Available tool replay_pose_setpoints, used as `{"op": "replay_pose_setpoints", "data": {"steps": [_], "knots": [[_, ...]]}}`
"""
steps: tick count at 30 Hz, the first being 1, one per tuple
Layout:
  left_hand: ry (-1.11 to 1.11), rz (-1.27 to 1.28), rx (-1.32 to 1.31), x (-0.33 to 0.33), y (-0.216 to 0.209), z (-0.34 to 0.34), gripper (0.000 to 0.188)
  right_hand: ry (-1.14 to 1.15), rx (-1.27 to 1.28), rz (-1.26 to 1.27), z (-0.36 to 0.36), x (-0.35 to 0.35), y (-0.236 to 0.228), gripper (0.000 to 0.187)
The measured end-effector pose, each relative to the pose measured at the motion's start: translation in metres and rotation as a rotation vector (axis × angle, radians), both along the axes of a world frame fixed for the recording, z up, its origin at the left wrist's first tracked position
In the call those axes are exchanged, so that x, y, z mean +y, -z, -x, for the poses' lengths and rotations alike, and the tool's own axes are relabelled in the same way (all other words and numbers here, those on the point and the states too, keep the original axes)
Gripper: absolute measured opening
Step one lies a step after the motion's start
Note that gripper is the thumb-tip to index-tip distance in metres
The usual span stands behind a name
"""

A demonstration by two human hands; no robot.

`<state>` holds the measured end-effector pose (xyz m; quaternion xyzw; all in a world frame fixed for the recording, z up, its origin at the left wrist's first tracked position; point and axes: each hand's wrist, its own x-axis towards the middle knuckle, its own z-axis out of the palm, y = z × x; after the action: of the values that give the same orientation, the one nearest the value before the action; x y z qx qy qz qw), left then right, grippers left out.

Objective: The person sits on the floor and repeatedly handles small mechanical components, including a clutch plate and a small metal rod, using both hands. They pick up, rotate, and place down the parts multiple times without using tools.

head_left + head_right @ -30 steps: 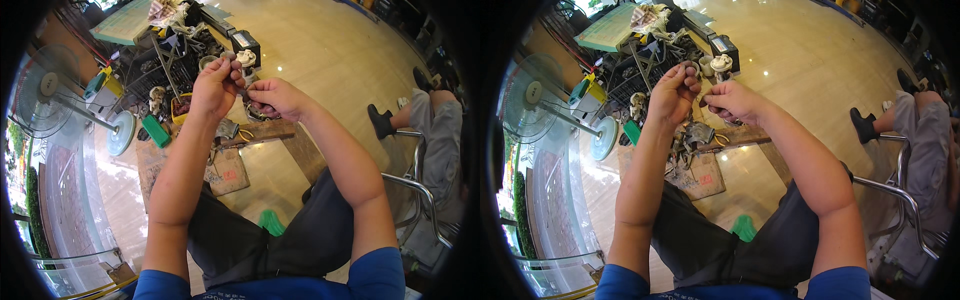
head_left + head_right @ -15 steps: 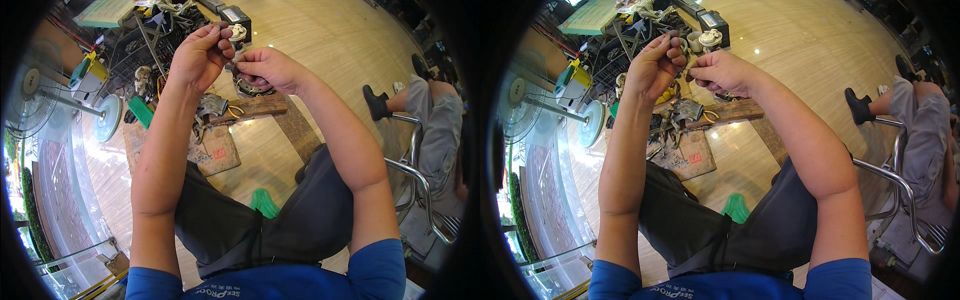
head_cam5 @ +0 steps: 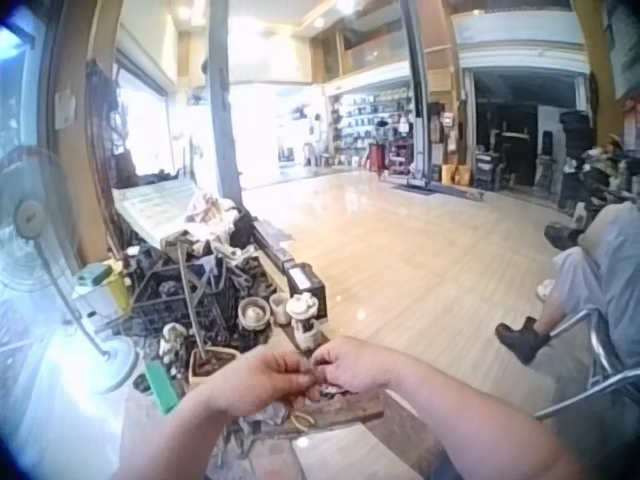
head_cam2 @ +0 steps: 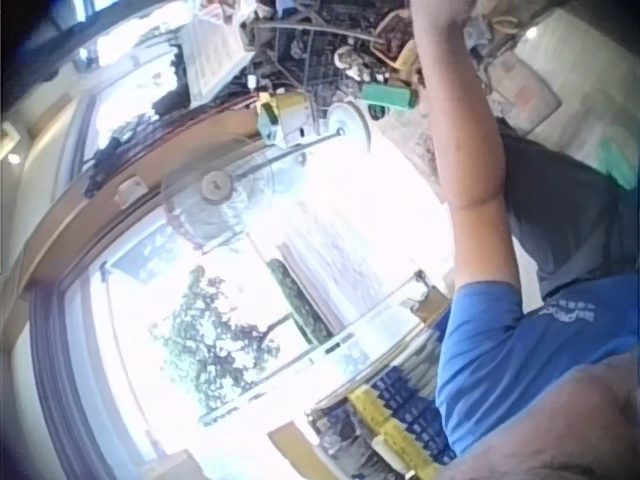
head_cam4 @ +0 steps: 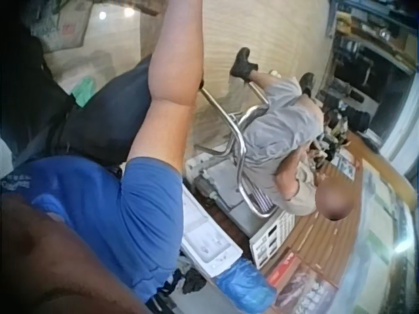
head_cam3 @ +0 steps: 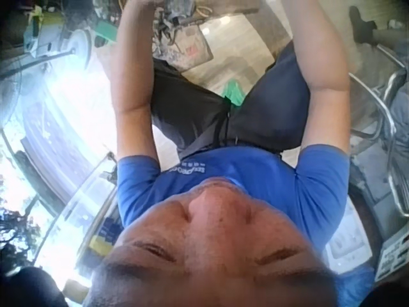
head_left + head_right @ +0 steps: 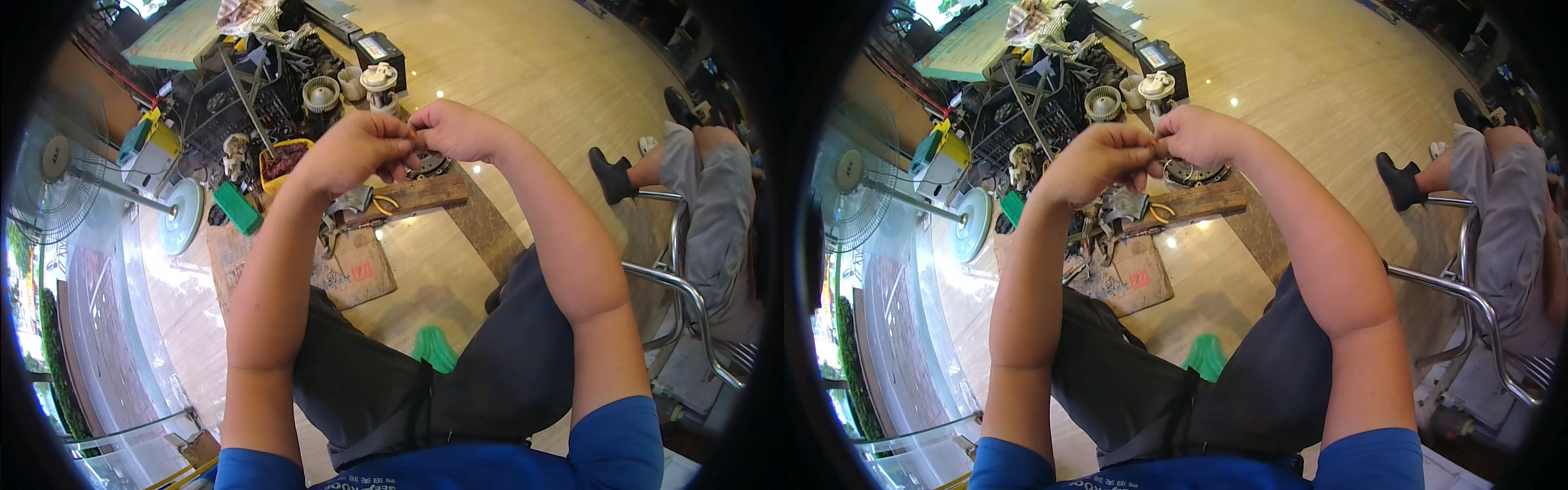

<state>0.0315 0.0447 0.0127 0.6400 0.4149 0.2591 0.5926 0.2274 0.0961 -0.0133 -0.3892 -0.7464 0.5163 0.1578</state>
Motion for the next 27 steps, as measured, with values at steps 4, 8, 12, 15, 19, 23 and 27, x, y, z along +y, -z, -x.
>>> {"op": "replay_pose_setpoints", "data": {"steps": [4,8,12,15,19,23,27], "knots": [[0.012,0.031,0.146,0.001,0.012,-0.007,0.017,0.059,-0.127,-0.163,-0.001,0.0,-0.001,0.02],[-0.032,-0.174,0.291,0.003,0.017,-0.013,0.019,0.155,-0.155,-0.184,0.002,0.0,-0.006,0.027],[-0.181,-0.245,0.354,0.005,0.022,-0.013,0.019,0.21,-0.059,-0.089,0.003,0.0,-0.007,0.023],[-0.383,-0.24,0.205,0.01,0.03,-0.015,0.02,0.259,0.126,0.021,0.007,-0.005,-0.008,0.019],[-0.572,-0.104,-0.172,0.013,0.028,-0.015,0.021,0.29,0.265,0.04,0.017,-0.012,-0.006,0.021],[-0.586,-0.063,-0.38,0.014,0.025,-0.016,0.023,0.302,0.349,-0.051,0.028,-0.013,0.007,0.02],[-0.583,0.015,-0.627,0.013,0.022,-0.017,0.023,0.338,0.46,-0.035,0.035,-0.015,0.008,0.019]]}}
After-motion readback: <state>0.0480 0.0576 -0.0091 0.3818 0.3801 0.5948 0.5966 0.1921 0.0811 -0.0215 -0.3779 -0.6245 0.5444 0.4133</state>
